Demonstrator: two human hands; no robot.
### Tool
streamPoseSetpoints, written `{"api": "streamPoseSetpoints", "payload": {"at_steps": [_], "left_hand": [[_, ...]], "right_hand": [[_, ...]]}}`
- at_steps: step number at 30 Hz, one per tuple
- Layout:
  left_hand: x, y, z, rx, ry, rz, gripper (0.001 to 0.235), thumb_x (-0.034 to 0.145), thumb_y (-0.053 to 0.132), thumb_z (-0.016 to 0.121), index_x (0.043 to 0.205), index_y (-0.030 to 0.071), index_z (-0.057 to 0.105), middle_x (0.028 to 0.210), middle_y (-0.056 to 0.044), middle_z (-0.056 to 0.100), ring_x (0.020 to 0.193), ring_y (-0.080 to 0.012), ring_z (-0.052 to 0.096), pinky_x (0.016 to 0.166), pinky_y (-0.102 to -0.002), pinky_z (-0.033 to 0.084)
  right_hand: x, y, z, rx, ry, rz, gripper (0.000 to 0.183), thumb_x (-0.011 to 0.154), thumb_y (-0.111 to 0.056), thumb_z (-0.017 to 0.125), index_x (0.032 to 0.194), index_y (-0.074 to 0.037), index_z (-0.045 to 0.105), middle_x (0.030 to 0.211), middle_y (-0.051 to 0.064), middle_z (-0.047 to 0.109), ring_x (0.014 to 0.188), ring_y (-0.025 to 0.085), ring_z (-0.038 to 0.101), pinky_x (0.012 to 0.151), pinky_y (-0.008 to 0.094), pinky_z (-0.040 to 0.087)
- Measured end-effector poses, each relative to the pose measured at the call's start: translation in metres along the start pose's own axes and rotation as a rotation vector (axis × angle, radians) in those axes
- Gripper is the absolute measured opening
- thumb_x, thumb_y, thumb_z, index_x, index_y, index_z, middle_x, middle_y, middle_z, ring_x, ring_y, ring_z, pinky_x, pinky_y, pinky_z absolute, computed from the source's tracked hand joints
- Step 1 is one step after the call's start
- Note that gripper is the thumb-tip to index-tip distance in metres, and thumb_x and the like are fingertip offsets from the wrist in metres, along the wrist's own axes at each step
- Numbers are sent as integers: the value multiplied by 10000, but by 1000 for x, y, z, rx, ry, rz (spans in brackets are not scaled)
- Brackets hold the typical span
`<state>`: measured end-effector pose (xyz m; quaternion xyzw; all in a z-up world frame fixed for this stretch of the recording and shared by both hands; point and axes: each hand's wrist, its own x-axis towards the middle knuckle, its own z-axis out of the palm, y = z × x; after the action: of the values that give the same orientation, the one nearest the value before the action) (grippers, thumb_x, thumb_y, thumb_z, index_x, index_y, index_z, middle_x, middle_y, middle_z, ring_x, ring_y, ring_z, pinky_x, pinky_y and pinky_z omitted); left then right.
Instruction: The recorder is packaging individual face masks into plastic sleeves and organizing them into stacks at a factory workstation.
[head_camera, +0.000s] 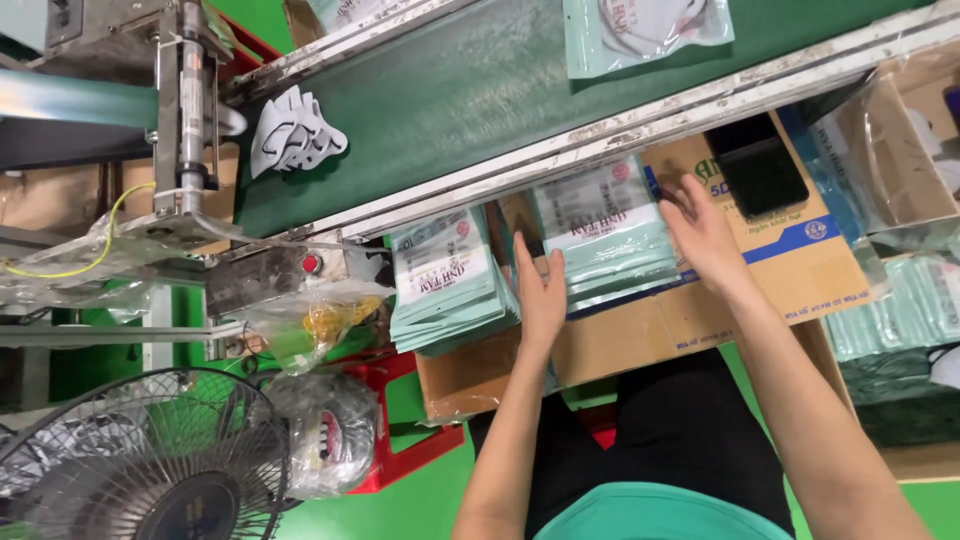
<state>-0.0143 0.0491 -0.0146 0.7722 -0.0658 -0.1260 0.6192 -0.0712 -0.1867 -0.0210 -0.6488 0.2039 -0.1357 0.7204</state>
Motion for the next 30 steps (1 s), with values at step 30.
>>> {"api": "streamPoseSetpoints", "payload": {"at_steps": [30], "left_hand": [[-1,-4,-229,378,296,38,356,1031,193,600,1340,25,653,1273,-187,738,1202,-258,734,1019,-313,542]], "right_hand": [[-10,-87,219,-529,-537,-524,142,931,-82,703,1071,-76,727,1049,71,723,888,255,705,774,364,551]]}}
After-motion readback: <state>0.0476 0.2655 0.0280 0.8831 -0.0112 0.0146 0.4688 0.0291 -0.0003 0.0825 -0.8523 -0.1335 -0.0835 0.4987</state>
